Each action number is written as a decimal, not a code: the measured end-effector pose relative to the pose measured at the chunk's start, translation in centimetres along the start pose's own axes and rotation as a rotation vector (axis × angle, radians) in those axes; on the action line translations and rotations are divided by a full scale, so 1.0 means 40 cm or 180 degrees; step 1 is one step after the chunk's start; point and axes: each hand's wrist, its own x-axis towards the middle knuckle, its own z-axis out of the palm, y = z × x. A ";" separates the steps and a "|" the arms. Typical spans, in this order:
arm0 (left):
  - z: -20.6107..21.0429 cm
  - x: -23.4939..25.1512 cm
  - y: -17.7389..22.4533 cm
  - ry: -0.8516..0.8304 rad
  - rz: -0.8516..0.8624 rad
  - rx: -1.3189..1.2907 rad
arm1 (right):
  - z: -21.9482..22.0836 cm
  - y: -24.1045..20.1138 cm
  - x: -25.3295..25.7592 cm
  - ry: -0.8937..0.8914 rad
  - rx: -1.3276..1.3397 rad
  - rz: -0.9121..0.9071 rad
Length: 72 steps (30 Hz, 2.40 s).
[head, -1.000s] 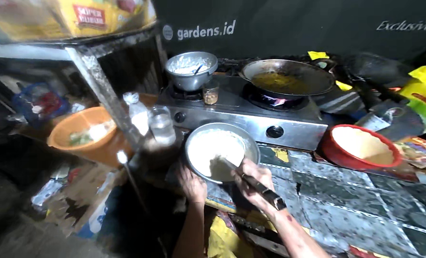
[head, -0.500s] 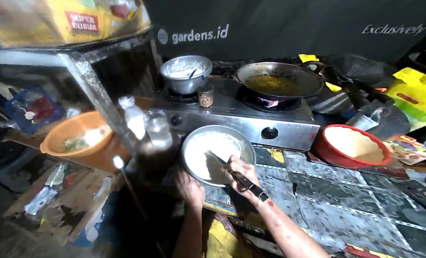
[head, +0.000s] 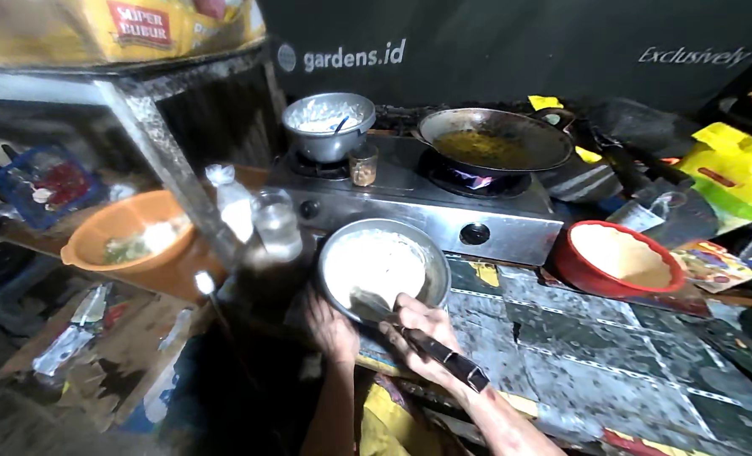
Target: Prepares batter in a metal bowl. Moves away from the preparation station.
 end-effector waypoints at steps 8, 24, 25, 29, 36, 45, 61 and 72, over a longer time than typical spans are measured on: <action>0.011 0.001 -0.003 0.0267 0.0101 -0.0176 | -0.015 -0.011 0.020 -0.0010 -0.0263 0.0011; 0.007 0.009 -0.013 0.0035 0.0000 -0.0091 | 0.008 0.048 0.019 0.0228 -0.0656 0.0169; 0.007 0.010 -0.013 -0.0012 -0.0006 -0.0065 | 0.003 0.017 0.020 0.0222 -0.0652 0.0138; 0.001 0.004 -0.005 -0.0231 -0.0002 -0.0050 | 0.036 0.011 0.001 0.0253 -0.0376 0.0084; -0.013 -0.001 0.005 -0.0307 -0.0082 -0.0067 | 0.024 -0.006 0.006 0.0121 -0.0251 -0.0039; 0.009 -0.004 -0.001 0.0139 0.0080 -0.0134 | -0.001 0.002 -0.017 -0.0059 -0.0391 -0.0020; 0.024 -0.004 -0.011 0.0346 0.0141 -0.0167 | -0.021 0.112 0.030 0.0834 -0.0280 0.0338; 0.021 0.005 -0.006 0.0366 0.0123 -0.0169 | -0.113 0.131 0.020 0.0815 -0.0472 0.0638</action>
